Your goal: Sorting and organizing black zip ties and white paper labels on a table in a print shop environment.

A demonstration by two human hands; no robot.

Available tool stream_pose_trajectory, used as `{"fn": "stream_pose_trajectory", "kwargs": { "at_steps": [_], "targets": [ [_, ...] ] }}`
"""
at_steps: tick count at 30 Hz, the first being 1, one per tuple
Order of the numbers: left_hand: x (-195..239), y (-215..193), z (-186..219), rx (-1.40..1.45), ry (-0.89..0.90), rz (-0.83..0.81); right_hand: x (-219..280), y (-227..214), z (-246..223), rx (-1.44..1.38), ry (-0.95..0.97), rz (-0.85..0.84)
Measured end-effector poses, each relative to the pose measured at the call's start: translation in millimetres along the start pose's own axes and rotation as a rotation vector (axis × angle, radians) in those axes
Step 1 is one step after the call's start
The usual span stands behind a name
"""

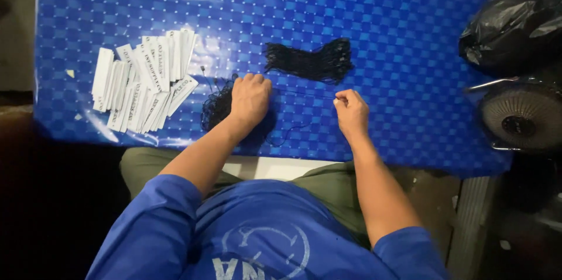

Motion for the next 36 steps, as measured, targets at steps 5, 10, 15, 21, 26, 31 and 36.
{"fn": "stream_pose_trajectory", "kwargs": {
  "at_steps": [5,10,15,21,26,31,36],
  "targets": [
    [0,15,-17,-0.055,-0.084,0.049,-12,10,3,0.034,-0.058,0.126],
    [10,-36,15,0.015,-0.136,0.082,12,13,4,-0.087,-0.002,0.267],
    [54,1,27,0.211,0.285,-0.093,41,28,6,0.289,-0.479,0.415],
    [25,-6,69,0.1,0.06,-0.566,60,32,-15,0.423,-0.566,0.263],
    [-3,-10,73,0.09,-0.149,-0.622,47,32,-28,0.418,-0.438,0.121],
    [-19,-10,67,0.097,-0.28,-0.625,30,36,-30,0.423,-0.379,0.135],
    [-19,-10,69,0.089,-0.269,-0.596,29,30,-33,0.359,-0.334,0.043]
  ]
}}
Point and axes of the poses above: each hand's wrist, its own x-axis away from the middle knuckle, its own y-axis out of the palm, z = x × y, the point moved 1 cm from there along -x, towards the middle knuckle, and after that the axes turned 14 degrees about x, right-handed, at the moved point
